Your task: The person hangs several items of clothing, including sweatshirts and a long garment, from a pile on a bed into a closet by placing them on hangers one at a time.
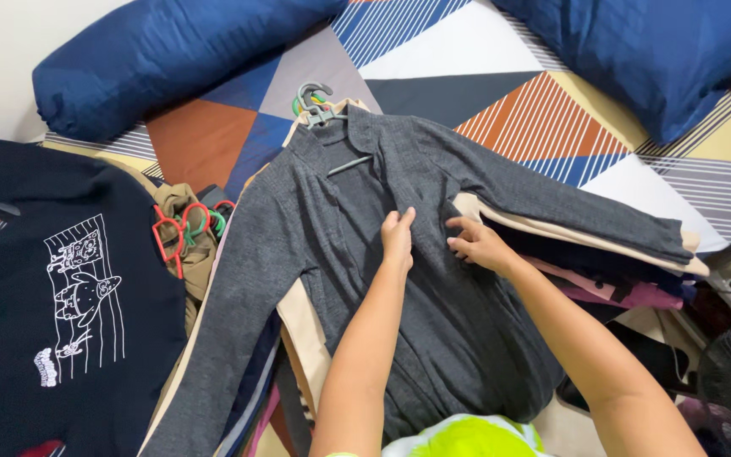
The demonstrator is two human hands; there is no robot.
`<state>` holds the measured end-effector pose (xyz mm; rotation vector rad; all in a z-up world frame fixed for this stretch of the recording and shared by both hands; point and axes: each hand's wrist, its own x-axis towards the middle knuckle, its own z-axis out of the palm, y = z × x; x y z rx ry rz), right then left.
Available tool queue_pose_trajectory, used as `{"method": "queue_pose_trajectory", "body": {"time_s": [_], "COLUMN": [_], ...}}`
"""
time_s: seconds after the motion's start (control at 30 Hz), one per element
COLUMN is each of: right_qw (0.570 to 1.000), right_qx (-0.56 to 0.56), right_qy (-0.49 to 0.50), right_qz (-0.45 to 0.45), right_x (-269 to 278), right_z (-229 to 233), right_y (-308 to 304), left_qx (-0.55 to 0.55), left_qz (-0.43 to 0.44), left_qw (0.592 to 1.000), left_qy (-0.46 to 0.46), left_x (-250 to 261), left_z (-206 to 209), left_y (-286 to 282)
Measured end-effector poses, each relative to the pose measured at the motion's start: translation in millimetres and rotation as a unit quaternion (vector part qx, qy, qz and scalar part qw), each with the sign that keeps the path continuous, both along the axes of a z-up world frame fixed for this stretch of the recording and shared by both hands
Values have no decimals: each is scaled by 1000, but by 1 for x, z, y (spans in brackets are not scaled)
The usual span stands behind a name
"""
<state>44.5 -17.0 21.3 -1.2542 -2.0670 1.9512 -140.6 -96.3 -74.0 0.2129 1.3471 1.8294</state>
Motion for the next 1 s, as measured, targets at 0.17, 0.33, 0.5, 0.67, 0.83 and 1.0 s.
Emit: {"method": "queue_pose_trajectory", "body": {"time_s": [0.17, 0.33, 0.5, 0.67, 0.83, 1.0], "right_qw": [988, 967, 958, 933, 861, 798], "right_qx": [117, 215, 247, 332, 489, 585], "right_qy": [-81, -92, -79, -18, -73, -139], "right_qz": [55, 105, 120, 138, 114, 38], "right_x": [-19, -18, -8, 0, -4, -11], "right_z": [26, 19, 12, 16, 41, 45], "right_y": [-14, -18, -22, -52, -117, -166], "left_qx": [93, 183, 161, 21, 5, 28], "left_qz": [21, 28, 49, -14, -185, -144], "left_qw": [984, 961, 966, 970, 968, 980], "left_qy": [-152, -204, -196, -243, -169, -132], "left_x": [-20, -43, -48, -18, 6, 5], "left_z": [12, 0, 36, 51, 40, 46], "left_y": [-24, -32, -52, -69, -91, -93]}}
